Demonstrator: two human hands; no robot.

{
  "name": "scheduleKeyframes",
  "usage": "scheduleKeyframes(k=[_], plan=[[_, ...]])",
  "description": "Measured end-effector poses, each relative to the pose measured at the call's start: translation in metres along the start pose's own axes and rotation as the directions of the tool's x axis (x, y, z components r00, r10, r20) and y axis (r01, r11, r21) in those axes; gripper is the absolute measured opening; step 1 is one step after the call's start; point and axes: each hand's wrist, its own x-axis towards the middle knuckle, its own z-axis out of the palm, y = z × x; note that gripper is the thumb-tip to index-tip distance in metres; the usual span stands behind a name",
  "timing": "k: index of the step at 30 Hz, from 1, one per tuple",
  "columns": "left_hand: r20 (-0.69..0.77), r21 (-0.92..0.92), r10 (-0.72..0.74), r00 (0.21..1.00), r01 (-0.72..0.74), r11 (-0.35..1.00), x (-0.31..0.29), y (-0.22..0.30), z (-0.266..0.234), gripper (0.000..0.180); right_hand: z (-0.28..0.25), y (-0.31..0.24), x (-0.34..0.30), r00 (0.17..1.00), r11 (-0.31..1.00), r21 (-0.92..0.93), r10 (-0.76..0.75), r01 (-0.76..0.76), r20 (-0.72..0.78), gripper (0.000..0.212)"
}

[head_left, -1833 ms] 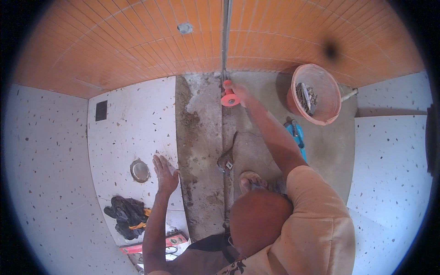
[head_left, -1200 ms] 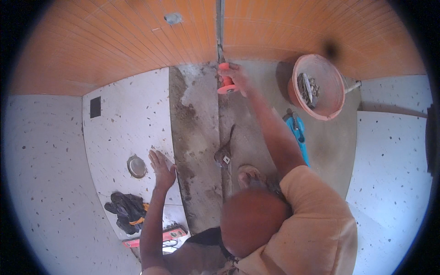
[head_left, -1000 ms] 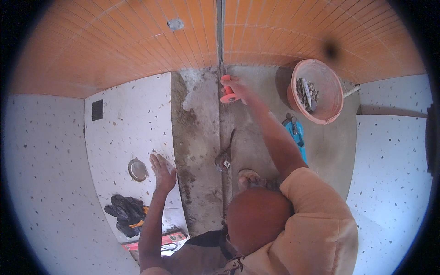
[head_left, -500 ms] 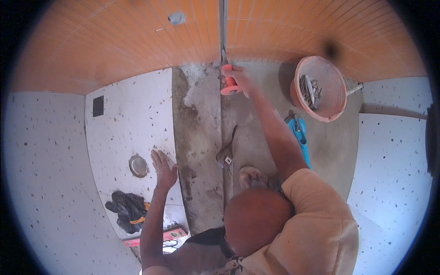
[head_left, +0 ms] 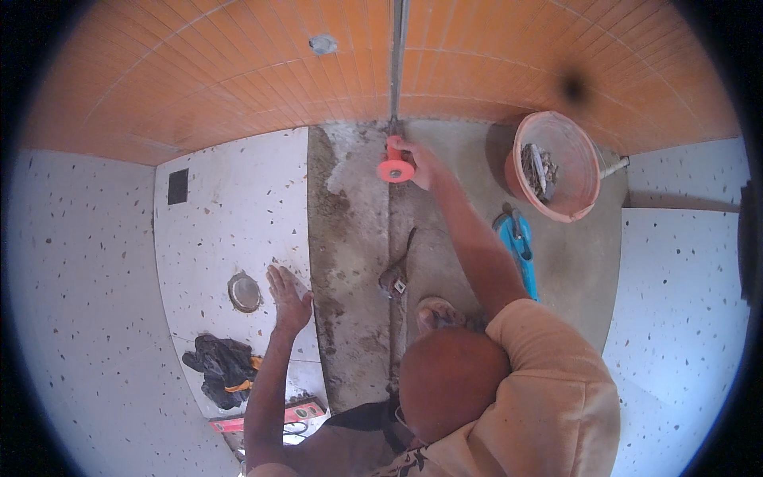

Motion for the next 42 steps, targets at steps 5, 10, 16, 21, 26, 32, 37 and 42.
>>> scheduleKeyframes(k=[5, 10, 16, 21, 26, 32, 37, 42], plan=[[0.025, -0.009, -0.015, 1.0, 0.015, 1.0, 0.003, 0.011, -0.003, 0.097, -0.013, 0.01, -0.003, 0.992, 0.978, -0.178, -0.116, 0.105, -0.052, 0.027], [0.051, -0.011, -0.036, 0.998, 0.036, 0.999, 0.006, 0.014, -0.001, 0.097, -0.01, 0.011, 0.007, 0.974, 0.963, -0.229, -0.179, 0.144, -0.14, 0.025], [-0.018, -0.01, 0.012, 1.0, -0.013, 1.0, 0.003, 0.003, 0.002, 0.098, 0.01, -0.027, -0.006, 0.966, 0.915, -0.33, -0.257, 0.233, -0.031, 0.023], [0.042, 0.001, -0.042, 0.998, 0.042, 0.999, 0.004, 0.006, 0.002, 0.099, 0.037, -0.054, -0.042, 0.948, 0.93, -0.244, -0.304, 0.274, -0.095, 0.024], [0.085, -0.004, -0.067, 0.994, 0.067, 0.998, 0.007, 0.018, -0.003, 0.098, 0.053, -0.088, -0.079, 0.953, 0.942, -0.181, -0.298, 0.284, -0.055, 0.028], [0.045, 0.01, -0.028, 0.999, 0.027, 1.0, 0.005, 0.007, 0.002, 0.098, 0.072, -0.094, -0.085, 0.887, 0.852, -0.305, -0.46, 0.425, -0.048, 0.027], [0.048, -0.014, -0.039, 0.998, 0.039, 0.999, 0.007, 0.013, -0.003, 0.098, 0.028, -0.028, -0.032, 0.886, 0.859, -0.285, -0.459, 0.426, -0.062, 0.025], [-0.013, -0.008, 0.01, 1.0, -0.011, 1.0, 0.012, 0.006, 0.002, 0.098, -0.008, 0.006, 0.005, 0.945, 0.881, -0.455, -0.246, 0.126, -0.214, 0.026]])
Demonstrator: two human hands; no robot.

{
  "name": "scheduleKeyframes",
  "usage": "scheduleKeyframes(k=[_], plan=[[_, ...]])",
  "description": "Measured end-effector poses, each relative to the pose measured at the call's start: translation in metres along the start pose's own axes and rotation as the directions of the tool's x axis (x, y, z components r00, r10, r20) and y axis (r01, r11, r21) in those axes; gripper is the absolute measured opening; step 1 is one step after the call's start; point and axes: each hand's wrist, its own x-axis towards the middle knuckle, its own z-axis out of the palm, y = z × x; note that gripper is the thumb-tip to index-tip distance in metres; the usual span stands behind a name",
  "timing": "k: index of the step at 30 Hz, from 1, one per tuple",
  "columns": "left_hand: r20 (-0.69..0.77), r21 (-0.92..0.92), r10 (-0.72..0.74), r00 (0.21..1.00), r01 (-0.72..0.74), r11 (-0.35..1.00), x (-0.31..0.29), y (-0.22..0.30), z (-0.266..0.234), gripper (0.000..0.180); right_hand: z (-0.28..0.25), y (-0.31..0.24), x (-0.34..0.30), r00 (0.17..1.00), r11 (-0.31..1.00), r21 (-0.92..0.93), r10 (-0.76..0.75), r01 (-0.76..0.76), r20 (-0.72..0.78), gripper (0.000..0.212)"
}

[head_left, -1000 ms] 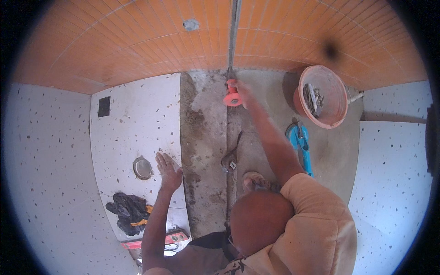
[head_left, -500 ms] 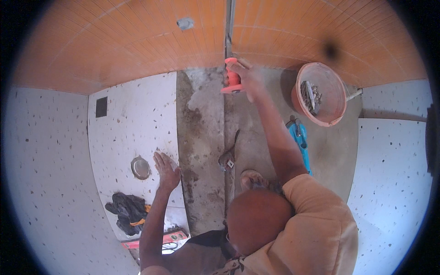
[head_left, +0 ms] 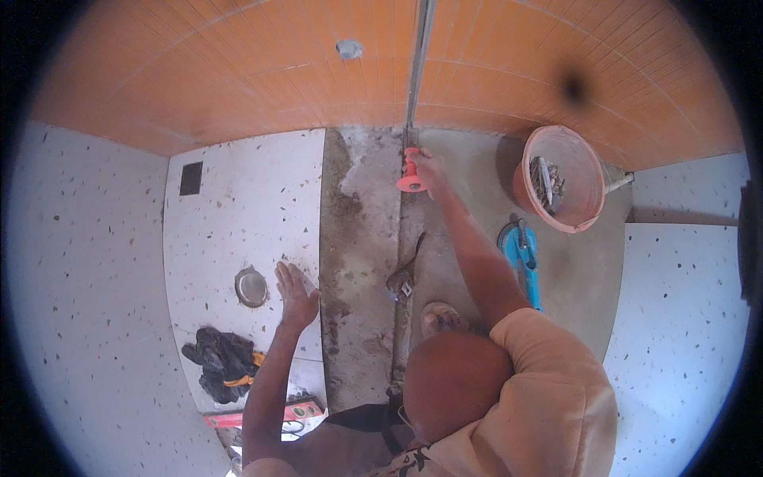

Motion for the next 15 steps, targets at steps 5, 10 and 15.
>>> scheduleKeyframes(k=[5, 10, 15], plan=[[0.015, -0.018, -0.019, 1.0, 0.019, 1.0, -0.008, 0.005, -0.002, 0.098, 0.001, 0.01, 0.026, 0.991, 0.975, 0.179, 0.124, -0.132, 0.056, 0.023], [0.024, 0.0, -0.057, 0.998, 0.057, 0.998, -0.014, 0.0, -0.004, 0.098, 0.001, -0.01, 0.03, 0.967, 0.931, 0.278, 0.195, -0.235, 0.163, 0.023], [0.048, -0.022, -0.035, 0.998, 0.037, 0.999, -0.002, 0.014, -0.004, 0.098, -0.008, 0.001, 0.037, 0.997, 1.0, 0.011, -0.011, 0.011, 0.078, 0.019]])
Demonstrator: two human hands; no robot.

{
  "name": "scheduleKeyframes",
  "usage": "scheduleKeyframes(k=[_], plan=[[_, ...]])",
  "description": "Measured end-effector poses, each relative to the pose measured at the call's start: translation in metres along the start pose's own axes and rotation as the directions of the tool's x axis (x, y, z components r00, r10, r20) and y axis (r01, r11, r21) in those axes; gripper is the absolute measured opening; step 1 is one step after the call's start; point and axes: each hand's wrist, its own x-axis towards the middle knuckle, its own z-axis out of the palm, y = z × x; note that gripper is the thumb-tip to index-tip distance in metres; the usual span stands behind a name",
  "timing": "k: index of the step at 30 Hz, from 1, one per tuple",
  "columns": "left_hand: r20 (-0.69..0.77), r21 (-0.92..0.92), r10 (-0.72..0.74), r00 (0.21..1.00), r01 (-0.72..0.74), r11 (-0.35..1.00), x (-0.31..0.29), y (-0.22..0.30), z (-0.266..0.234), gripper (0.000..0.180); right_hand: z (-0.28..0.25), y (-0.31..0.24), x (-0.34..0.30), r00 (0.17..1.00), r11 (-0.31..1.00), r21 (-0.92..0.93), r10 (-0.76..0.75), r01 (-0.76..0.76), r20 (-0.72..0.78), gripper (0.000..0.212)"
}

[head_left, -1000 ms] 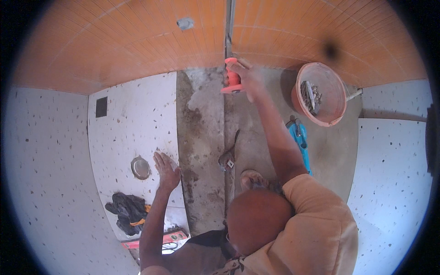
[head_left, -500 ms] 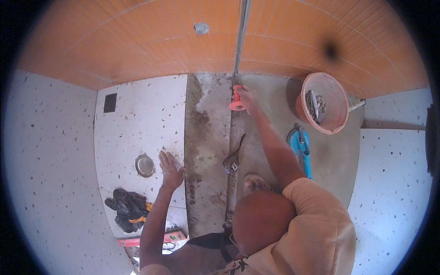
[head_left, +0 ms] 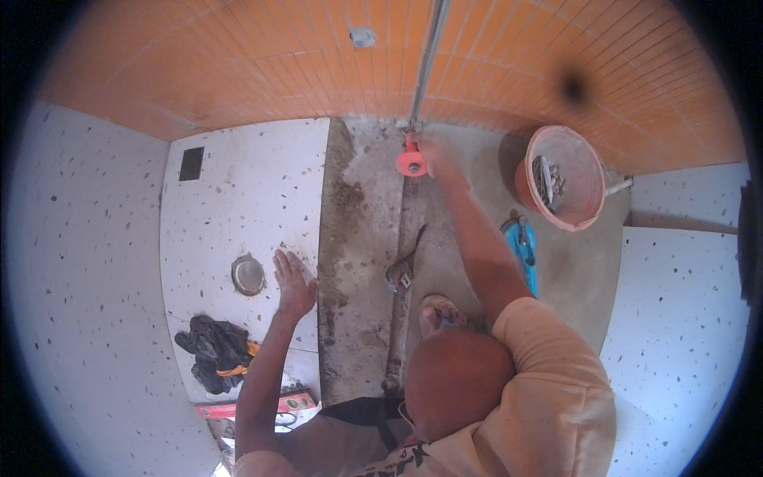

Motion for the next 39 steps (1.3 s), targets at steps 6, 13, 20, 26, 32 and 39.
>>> scheduleKeyframes(k=[6, 13, 20, 26, 32, 39], plan=[[-0.024, -0.002, -0.042, 0.999, 0.042, 0.999, -0.007, -0.008, -0.008, 0.098, 0.03, -0.005, -0.014, 0.99, 0.985, 0.131, 0.121, -0.111, -0.069, 0.019], [-0.033, -0.01, -0.005, 0.999, 0.004, 1.0, -0.007, -0.008, -0.002, 0.098, 0.006, 0.027, 0.031, 0.981, 0.946, 0.257, 0.188, -0.196, 0.055, 0.022], [-0.049, -0.006, 0.057, 0.997, -0.057, 0.998, 0.002, -0.002, 0.01, 0.098, -0.023, 0.031, 0.045, 0.994, 0.998, -0.006, -0.066, 0.067, 0.084, 0.022], [-0.058, -0.001, 0.025, 0.998, -0.025, 1.0, -0.011, -0.02, 0.001, 0.099, 0.016, -0.004, -0.04, 0.972, 0.96, 0.171, 0.206, -0.223, 0.111, 0.027], [-0.088, 0.105, 0.098, 0.991, -0.088, 0.991, -0.006, -0.026, 0.001, 0.1, 0.01, 0.004, -0.122, 0.965, 0.973, 0.159, 0.131, -0.169, 0.228, 0.032], [0.194, 0.029, -0.056, 0.979, 0.051, 0.998, 0.052, 0.013, -0.064, 0.059, 0.047, 0.013, -0.171, 0.94, 0.912, 0.283, 0.228, -0.297, 0.252, 0.033]])
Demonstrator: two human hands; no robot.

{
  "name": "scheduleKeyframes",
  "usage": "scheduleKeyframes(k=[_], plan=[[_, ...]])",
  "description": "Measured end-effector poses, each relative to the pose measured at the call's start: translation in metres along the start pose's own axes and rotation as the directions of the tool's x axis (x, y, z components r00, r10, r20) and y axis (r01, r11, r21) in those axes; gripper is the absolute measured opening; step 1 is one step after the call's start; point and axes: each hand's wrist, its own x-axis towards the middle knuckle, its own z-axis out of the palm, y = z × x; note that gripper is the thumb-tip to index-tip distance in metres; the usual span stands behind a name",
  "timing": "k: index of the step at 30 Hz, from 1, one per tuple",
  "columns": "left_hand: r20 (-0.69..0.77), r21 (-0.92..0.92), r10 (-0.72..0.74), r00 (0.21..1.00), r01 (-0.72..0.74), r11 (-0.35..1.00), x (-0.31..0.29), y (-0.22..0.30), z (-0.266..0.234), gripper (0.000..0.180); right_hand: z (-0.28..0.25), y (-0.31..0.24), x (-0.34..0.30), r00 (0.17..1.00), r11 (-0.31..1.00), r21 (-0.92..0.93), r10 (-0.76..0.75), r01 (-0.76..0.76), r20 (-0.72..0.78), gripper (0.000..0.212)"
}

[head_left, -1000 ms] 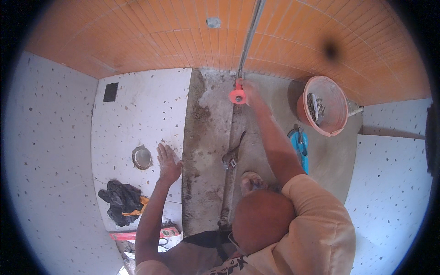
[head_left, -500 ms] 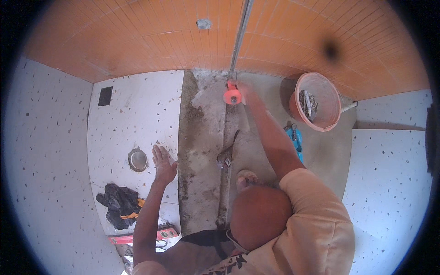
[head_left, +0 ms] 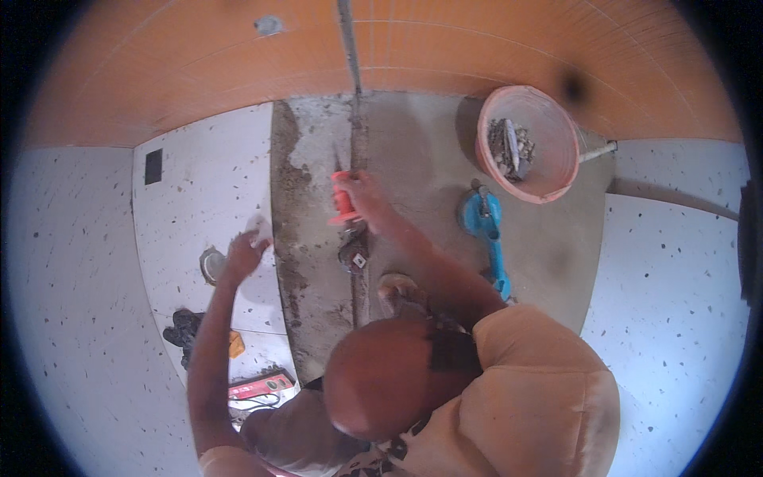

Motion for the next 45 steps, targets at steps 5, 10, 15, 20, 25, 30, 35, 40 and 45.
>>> scheduleKeyframes(k=[5, 10, 15, 20, 25, 30, 35, 40, 45], plan=[[0.27, -0.594, 0.035, 0.962, 0.138, 0.793, -0.005, 0.155, -0.06, 0.056, 0.044, -0.035, -0.048, 0.999, 1.0, 0.005, 0.017, -0.017, 0.048, 0.03], [0.325, -0.883, 0.082, 0.942, 0.271, 0.383, -0.008, 0.213, -0.084, 0.05, 0.061, -0.077, -0.061, 0.974, 0.991, 0.042, -0.131, 0.126, 0.186, 0.031], [0.261, -0.928, -0.011, 0.965, 0.254, 0.273, 0.024, 0.233, -0.089, 0.037, 0.025, -0.078, -0.059, 0.829, 0.695, -0.497, -0.551, 0.519, 0.096, 0.036], [0.383, -0.883, 0.145, 0.912, 0.315, 0.348, 0.077, 0.233, -0.064, 0.038, -0.095, -0.087, -0.142, 0.871, 0.83, -0.41, -0.47, 0.379, -0.146, 0.034], [0.428, -0.843, 0.215, 0.878, 0.303, 0.444, 0.115, 0.256, -0.028, 0.036, -0.259, -0.042, -0.263, 0.637, 0.769, -0.632, -0.537, 0.101, -0.553, 0.034], [0.509, -0.837, 0.383, 0.771, 0.34, 0.428, 0.164, 0.233, -0.015, 0.038, -0.258, 0.034, -0.367, 0.641, 0.558, -0.692, -0.333, -0.458, -0.692, 0.029], [0.486, -0.75, 0.251, 0.837, 0.252, 0.612, 0.145, 0.254, -0.009, 0.031, -0.176, 0.17, -0.379, 0.718, 0.554, -0.703, -0.247, -0.446, -0.651, 0.045], [0.416, -0.872, 0.412, 0.811, 0.226, 0.435, 0.174, 0.251, 0.011, 0.034, -0.167, 0.224, -0.366, 0.708, 0.368, -0.772, -0.323, -0.518, -0.628, 0.049], [0.354, -0.908, 0.531, 0.77, 0.146, 0.394, 0.214, 0.244, 0.027, 0.034, -0.178, 0.217, -0.324, 0.678, 0.598, -0.651, -0.23, -0.468, -0.698, 0.045]])
